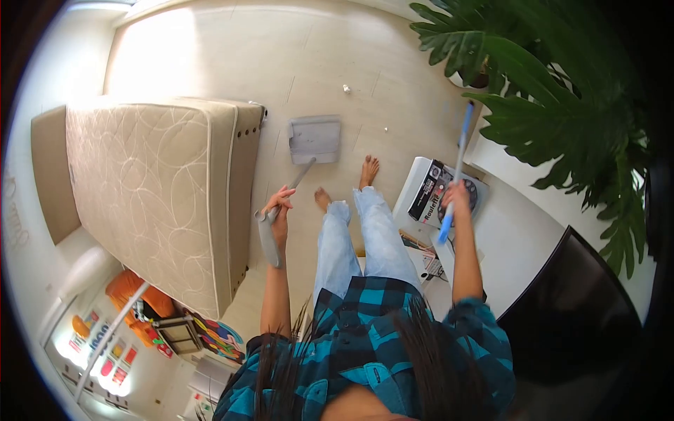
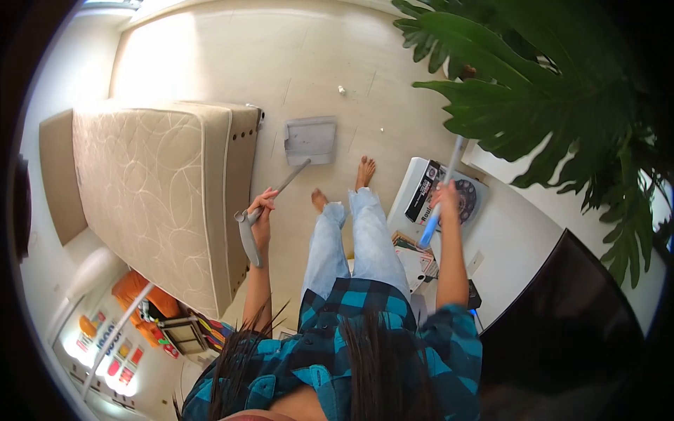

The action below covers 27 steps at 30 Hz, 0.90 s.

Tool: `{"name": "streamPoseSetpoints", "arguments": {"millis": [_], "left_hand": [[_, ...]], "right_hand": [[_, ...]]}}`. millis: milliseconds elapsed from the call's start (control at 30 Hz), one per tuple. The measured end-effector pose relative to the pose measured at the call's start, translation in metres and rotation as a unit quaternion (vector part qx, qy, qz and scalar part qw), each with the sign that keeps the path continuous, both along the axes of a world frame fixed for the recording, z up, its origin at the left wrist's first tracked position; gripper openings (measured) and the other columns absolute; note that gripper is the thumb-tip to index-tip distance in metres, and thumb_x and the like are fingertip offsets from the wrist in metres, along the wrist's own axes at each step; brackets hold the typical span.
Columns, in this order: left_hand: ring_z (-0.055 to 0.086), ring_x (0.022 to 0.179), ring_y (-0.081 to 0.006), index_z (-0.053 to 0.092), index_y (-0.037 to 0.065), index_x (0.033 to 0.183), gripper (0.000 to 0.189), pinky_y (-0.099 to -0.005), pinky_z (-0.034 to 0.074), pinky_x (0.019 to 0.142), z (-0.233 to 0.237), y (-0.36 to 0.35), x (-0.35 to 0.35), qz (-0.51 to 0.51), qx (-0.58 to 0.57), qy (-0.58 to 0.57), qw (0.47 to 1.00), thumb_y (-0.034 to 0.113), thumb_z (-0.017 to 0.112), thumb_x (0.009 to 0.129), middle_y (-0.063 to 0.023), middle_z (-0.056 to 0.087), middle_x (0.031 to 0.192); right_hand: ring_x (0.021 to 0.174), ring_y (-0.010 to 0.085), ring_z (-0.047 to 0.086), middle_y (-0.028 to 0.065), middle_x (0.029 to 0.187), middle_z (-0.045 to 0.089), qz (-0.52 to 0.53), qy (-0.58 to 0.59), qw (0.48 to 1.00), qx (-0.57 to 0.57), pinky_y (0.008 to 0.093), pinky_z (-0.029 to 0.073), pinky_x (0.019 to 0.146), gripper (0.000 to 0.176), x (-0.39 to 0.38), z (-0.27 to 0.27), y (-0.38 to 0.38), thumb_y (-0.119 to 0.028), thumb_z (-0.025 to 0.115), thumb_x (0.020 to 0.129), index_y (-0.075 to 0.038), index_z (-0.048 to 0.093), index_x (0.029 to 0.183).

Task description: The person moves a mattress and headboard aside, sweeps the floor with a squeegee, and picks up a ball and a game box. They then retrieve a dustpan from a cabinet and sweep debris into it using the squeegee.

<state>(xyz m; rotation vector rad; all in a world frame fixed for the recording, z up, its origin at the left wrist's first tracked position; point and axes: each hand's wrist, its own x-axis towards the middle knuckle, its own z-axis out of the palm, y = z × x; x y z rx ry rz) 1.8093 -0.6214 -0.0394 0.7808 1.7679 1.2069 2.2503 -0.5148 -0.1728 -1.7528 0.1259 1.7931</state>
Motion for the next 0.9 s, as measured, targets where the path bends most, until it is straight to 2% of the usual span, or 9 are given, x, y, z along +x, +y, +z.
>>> {"name": "streamPoseSetpoints", "arguments": {"millis": [33, 67, 133, 167, 267, 333, 400, 633, 900], "left_hand": [[0.045, 0.106, -0.0276, 0.045, 0.0, 0.064, 0.013, -0.0362, 0.034, 0.089, -0.002, -0.002, -0.001, 0.004, -0.002, 0.002, 1.0, -0.004, 0.046, 0.077, -0.0129, 0.059, 0.09], [0.045, 0.106, -0.0275, 0.045, 0.0, 0.064, 0.013, -0.036, 0.034, 0.089, -0.004, -0.002, -0.001, 0.009, -0.002, 0.004, 1.0, -0.005, 0.046, 0.076, -0.0128, 0.059, 0.09], [0.046, 0.104, -0.0273, 0.045, 0.0, 0.063, 0.013, -0.0362, 0.034, 0.089, -0.012, -0.004, -0.006, 0.017, 0.004, -0.001, 1.0, -0.006, 0.047, 0.075, -0.0125, 0.059, 0.088], [0.047, 0.103, -0.0272, 0.045, 0.0, 0.063, 0.013, -0.0363, 0.034, 0.089, -0.016, -0.007, -0.007, 0.021, 0.003, -0.006, 1.0, -0.006, 0.047, 0.074, -0.0124, 0.059, 0.087], [0.049, 0.099, -0.0267, 0.046, -0.001, 0.063, 0.012, -0.0368, 0.034, 0.089, -0.024, -0.004, -0.011, 0.005, 0.023, -0.01, 1.0, -0.006, 0.048, 0.073, -0.0123, 0.059, 0.083], [0.046, 0.104, -0.0275, 0.046, 0.0, 0.065, 0.012, -0.036, 0.034, 0.089, -0.031, -0.005, -0.015, -0.011, 0.026, -0.001, 1.0, -0.006, 0.047, 0.075, -0.0121, 0.058, 0.086], [0.044, 0.106, -0.028, 0.046, 0.0, 0.066, 0.012, -0.0356, 0.035, 0.088, -0.038, -0.007, -0.019, -0.015, 0.019, 0.006, 1.0, -0.007, 0.046, 0.076, -0.012, 0.058, 0.088], [0.045, 0.105, -0.0255, 0.048, 0.001, 0.068, 0.008, -0.0334, 0.037, 0.086, -0.045, -0.005, -0.021, 0.099, -0.026, -0.031, 0.994, -0.004, 0.049, 0.075, -0.0112, 0.057, 0.091], [0.045, 0.105, -0.0245, 0.048, 0.002, 0.07, 0.008, -0.0319, 0.038, 0.085, -0.059, -0.02, -0.026, 0.157, -0.04, -0.035, 0.986, -0.004, 0.048, 0.075, -0.0105, 0.057, 0.092]], "right_hand": [[0.033, 0.0137, 0.041, 0.002, 0.044, 0.039, 0.084, -0.119, 0.988, 0.059, 0.0286, 0.036, 0.028, 0.009, -0.011, 0.007, 0.029, -0.012, 0.046, 0.078, -0.007, 0.039, 0.076], [0.034, 0.0147, 0.042, 0.0024, 0.045, 0.039, 0.083, -0.001, 0.997, -0.009, 0.0315, 0.037, 0.03, 0.008, 0.003, -0.026, 0.05, -0.008, 0.047, 0.074, -0.006, 0.039, 0.076], [0.035, 0.0157, 0.041, 0.0027, 0.046, 0.039, 0.065, -0.059, 0.996, 0.034, 0.031, 0.036, 0.03, 0.01, -0.032, -0.085, 0.065, -0.006, 0.047, 0.071, -0.006, 0.039, 0.076], [0.036, 0.0162, 0.041, 0.0037, 0.049, 0.04, 0.158, -0.143, 0.972, 0.103, 0.0309, 0.036, 0.031, 0.012, -0.063, -0.095, 0.062, -0.004, 0.047, 0.068, -0.008, 0.037, 0.074], [0.036, 0.0137, 0.041, 0.0035, 0.051, 0.041, 0.143, -0.173, 0.973, 0.06, 0.0294, 0.036, 0.03, 0.036, -0.175, -0.083, 0.058, 0.0, 0.044, 0.071, -0.007, 0.04, 0.106], [0.034, 0.0132, 0.04, 0.0035, 0.05, 0.041, 0.24, -0.183, 0.948, 0.1, 0.0284, 0.035, 0.028, 0.062, -0.237, -0.075, 0.077, 0.001, 0.043, 0.069, -0.007, 0.019, 0.126], [0.034, 0.0138, 0.042, 0.0039, 0.049, 0.041, 0.297, -0.158, 0.925, 0.178, 0.028, 0.036, 0.029, 0.066, -0.285, -0.075, 0.117, -0.002, 0.044, 0.069, -0.008, 0.016, 0.129], [0.046, 0.0201, 0.054, 0.0174, 0.088, 0.054, 0.584, -0.258, 0.748, 0.183, 0.0295, 0.046, 0.039, 0.061, -0.399, -0.084, 0.211, -0.003, 0.043, 0.07, -0.009, 0.025, 0.128], [0.085, 0.0313, 0.054, 0.0181, 0.095, 0.054, 0.775, -0.299, 0.469, 0.302, 0.0414, 0.044, 0.07, 0.054, -0.362, -0.114, 0.196, -0.003, 0.038, 0.072, -0.026, 0.037, 0.121]]}}
